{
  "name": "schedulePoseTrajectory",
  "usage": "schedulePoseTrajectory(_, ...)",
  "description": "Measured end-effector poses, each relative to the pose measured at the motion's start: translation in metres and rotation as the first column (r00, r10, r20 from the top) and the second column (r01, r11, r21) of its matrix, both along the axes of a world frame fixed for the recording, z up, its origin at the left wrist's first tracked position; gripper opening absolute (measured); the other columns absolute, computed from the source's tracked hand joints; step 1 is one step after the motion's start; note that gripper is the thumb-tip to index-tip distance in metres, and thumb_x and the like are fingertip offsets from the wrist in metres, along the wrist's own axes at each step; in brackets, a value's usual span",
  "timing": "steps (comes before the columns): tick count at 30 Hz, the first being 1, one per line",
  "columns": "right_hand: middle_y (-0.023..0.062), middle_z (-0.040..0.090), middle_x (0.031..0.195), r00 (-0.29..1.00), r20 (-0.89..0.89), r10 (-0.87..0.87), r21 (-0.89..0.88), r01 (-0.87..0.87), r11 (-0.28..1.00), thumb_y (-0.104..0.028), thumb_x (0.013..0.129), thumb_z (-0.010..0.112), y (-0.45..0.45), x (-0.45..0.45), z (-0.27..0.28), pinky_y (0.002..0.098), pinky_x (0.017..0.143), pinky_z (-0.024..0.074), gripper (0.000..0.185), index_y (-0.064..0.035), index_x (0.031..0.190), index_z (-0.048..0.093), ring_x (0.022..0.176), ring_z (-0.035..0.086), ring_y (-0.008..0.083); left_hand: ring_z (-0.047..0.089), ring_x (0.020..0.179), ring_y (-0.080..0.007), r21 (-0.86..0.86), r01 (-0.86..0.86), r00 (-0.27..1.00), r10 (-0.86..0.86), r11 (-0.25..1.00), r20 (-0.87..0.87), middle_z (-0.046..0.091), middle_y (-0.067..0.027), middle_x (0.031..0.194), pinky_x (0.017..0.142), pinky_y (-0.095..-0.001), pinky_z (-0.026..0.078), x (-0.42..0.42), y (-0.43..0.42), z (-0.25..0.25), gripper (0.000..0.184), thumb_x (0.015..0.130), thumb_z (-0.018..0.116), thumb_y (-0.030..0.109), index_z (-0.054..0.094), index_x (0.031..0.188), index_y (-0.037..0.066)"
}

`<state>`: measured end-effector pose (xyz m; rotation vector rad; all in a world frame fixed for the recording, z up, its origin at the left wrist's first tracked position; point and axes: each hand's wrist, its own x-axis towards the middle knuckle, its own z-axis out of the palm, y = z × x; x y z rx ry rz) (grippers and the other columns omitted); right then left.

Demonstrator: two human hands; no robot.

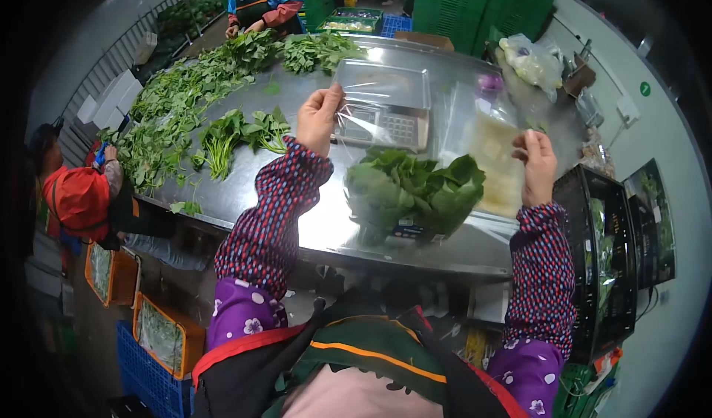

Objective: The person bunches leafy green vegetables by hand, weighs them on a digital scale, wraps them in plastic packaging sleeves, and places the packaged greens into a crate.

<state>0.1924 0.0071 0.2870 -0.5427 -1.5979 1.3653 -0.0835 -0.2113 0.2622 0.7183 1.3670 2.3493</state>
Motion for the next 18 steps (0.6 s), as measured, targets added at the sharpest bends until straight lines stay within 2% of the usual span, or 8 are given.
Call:
schedulePoseTrajectory(5,0.0035,0.05,0.071,0.974,-0.14,-0.177,0.03,0.183,0.983,-0.023,0.093,0.04,-0.04,-0.018,0.022,0.0242,0.051,0.0444,0.021,-0.0052,0.085,0.047,0.059,0.052,0.0122,0.055,0.055,-0.0104,0.142,-0.053,0.991,0.07,0.988,-0.114,0.055,-0.0044,0.067,0.042,-0.0222,0.04,0.016,-0.002,0.023,0.021,0.09,0.049,0.023,0.047,0.086,0.003)
schedulePoseTrajectory(9,0.0006,0.041,0.06,0.945,0.167,-0.28,0.015,0.282,0.959,-0.027,0.095,0.036,-0.066,0.009,-0.031,0.025,0.039,0.0353,0.026,-0.0069,0.08,0.043,0.043,0.039,0.0098,0.054,0.051,-0.0106,-0.313,-0.041,0.993,0.004,0.949,-0.119,0.053,-0.0078,0.064,0.043,-0.0232,0.042,0.05,-0.04,-0.013,0.029,0.092,0.042,0.026,0.047,0.086,-0.002)
schedulePoseTrajectory(10,-0.0023,0.038,0.055,0.888,0.244,-0.39,0.156,0.361,0.919,-0.027,0.094,0.037,-0.042,0.027,-0.104,0.0234,0.036,0.0298,0.028,-0.0081,0.075,0.042,0.041,0.035,0.0072,0.054,0.051,-0.0102,-0.439,0.015,0.997,-0.047,0.898,-0.062,0.052,-0.0091,0.062,0.04,-0.0234,0.038,0.057,-0.049,-0.05,0.028,0.094,0.038,0.023,0.047,0.085,-0.002)
schedulePoseTrajectory(11,-0.0031,0.037,0.056,0.894,0.32,-0.314,-0.178,0.382,0.907,-0.027,0.093,0.039,-0.071,0.029,-0.116,0.0232,0.041,0.0317,0.027,-0.0057,0.077,0.044,0.046,0.036,0.0071,0.056,0.054,-0.0146,-0.564,-0.014,0.998,-0.021,0.826,-0.055,0.052,-0.0119,0.061,0.044,-0.0273,0.041,0.064,-0.056,-0.104,0.032,0.093,0.039,0.025,0.048,0.086,-0.004)
schedulePoseTrajectory(12,0.0034,0.044,0.058,0.843,0.476,-0.249,-0.246,0.4,0.883,-0.025,0.092,0.043,-0.074,0.049,-0.17,0.0294,0.049,0.0395,0.028,-0.002,0.078,0.048,0.051,0.043,0.0137,0.057,0.058,-0.0205,-0.626,-0.115,0.977,-0.026,0.771,-0.211,0.053,-0.0155,0.062,0.049,-0.0316,0.042,0.072,-0.067,-0.158,0.034,0.092,0.04,0.027,0.05,0.086,-0.005)
schedulePoseTrajectory(15,0.0122,0.051,0.06,0.565,0.743,-0.36,0.289,0.214,0.933,-0.026,0.09,0.045,-0.086,0.098,-0.321,0.032,0.05,0.0401,0.032,0.0009,0.073,0.05,0.055,0.051,0.018,0.058,0.075,-0.0375,-0.817,-0.275,0.89,-0.188,0.506,-0.416,0.056,-0.0259,0.075,0.066,-0.0426,0.044,0.095,-0.094,-0.251,0.04,0.089,0.042,0.034,0.055,0.086,-0.005)
schedulePoseTrajectory(16,0.0169,0.055,0.064,0.536,0.738,-0.41,0.425,0.104,0.899,-0.026,0.088,0.047,-0.102,0.105,-0.34,0.0338,0.054,0.0416,0.033,0.0042,0.076,0.053,0.057,0.053,0.0221,0.056,0.081,-0.0413,-0.959,-0.096,0.958,-0.238,0.267,-0.162,0.057,-0.0284,0.082,0.072,-0.0444,0.044,0.104,-0.099,-0.26,0.041,0.088,0.043,0.036,0.056,0.085,-0.003)
schedulePoseTrajectory(18,0.0232,0.058,0.077,0.45,0.838,-0.309,0.275,0.142,0.951,-0.031,0.086,0.047,-0.118,0.091,-0.306,0.0413,0.063,0.0442,0.034,0.0012,0.084,0.058,0.072,0.056,0.0418,0.057,0.08,-0.0389,-0.987,-0.097,0.948,-0.291,0.128,-0.131,0.059,-0.0249,0.079,0.071,-0.0436,0.045,0.104,-0.093,-0.25,0.037,0.085,0.047,0.038,0.056,0.085,0.002)
